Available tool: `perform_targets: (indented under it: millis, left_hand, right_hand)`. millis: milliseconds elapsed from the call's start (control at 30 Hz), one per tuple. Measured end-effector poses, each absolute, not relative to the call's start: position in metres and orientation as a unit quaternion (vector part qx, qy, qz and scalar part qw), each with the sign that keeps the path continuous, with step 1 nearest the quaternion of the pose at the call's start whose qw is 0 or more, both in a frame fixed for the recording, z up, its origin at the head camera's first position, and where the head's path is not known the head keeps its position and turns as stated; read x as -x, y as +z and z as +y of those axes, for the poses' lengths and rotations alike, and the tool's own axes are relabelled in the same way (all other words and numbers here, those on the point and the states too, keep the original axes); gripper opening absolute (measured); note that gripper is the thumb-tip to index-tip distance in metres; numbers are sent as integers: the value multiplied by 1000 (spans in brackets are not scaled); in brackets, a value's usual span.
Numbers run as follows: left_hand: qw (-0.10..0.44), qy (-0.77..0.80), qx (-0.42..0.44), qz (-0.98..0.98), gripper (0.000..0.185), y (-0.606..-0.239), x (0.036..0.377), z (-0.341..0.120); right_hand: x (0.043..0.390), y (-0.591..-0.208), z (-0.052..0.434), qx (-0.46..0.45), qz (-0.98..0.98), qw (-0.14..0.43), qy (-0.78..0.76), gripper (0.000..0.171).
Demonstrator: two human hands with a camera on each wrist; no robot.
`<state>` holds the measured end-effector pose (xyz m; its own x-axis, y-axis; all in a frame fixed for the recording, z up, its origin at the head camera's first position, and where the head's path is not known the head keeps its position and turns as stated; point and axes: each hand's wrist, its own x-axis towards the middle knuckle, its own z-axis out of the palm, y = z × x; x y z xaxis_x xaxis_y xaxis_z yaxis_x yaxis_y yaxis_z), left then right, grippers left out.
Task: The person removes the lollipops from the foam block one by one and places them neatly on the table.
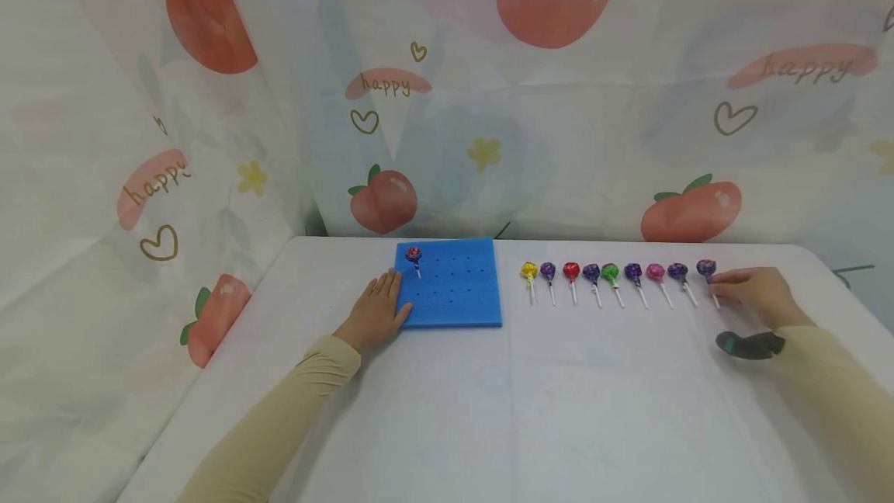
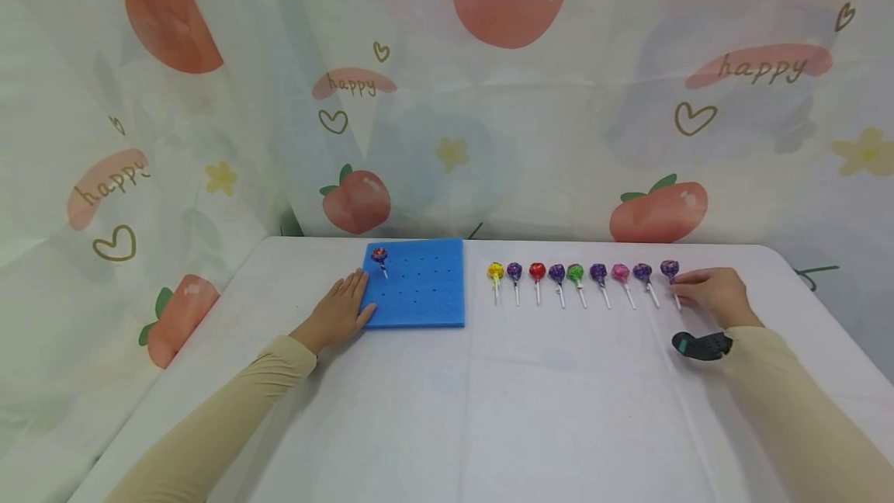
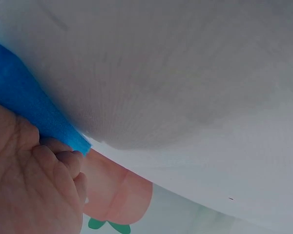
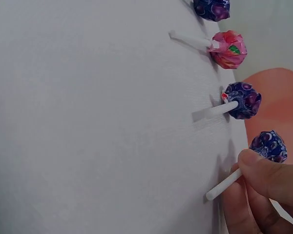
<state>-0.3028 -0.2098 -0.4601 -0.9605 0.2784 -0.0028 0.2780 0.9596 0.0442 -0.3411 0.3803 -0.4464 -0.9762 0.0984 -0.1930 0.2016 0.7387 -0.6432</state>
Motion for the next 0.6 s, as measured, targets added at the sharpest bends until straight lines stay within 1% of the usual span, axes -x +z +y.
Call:
perform_targets:
  millis: [300, 433, 600]
  left_hand:
    - [13, 21, -142, 990, 67, -458, 301, -208]
    - [14, 18, -141, 990, 67, -458, 301, -207]
    - [15, 20, -139, 990, 68, -457, 300, -206]
  right_hand:
    - [343, -444, 380, -95, 938, 63, -327, 56]
    - [343, -442, 379, -112, 934, 75, -332, 57]
    - [343, -442, 380, -113, 935, 76, -327, 58]
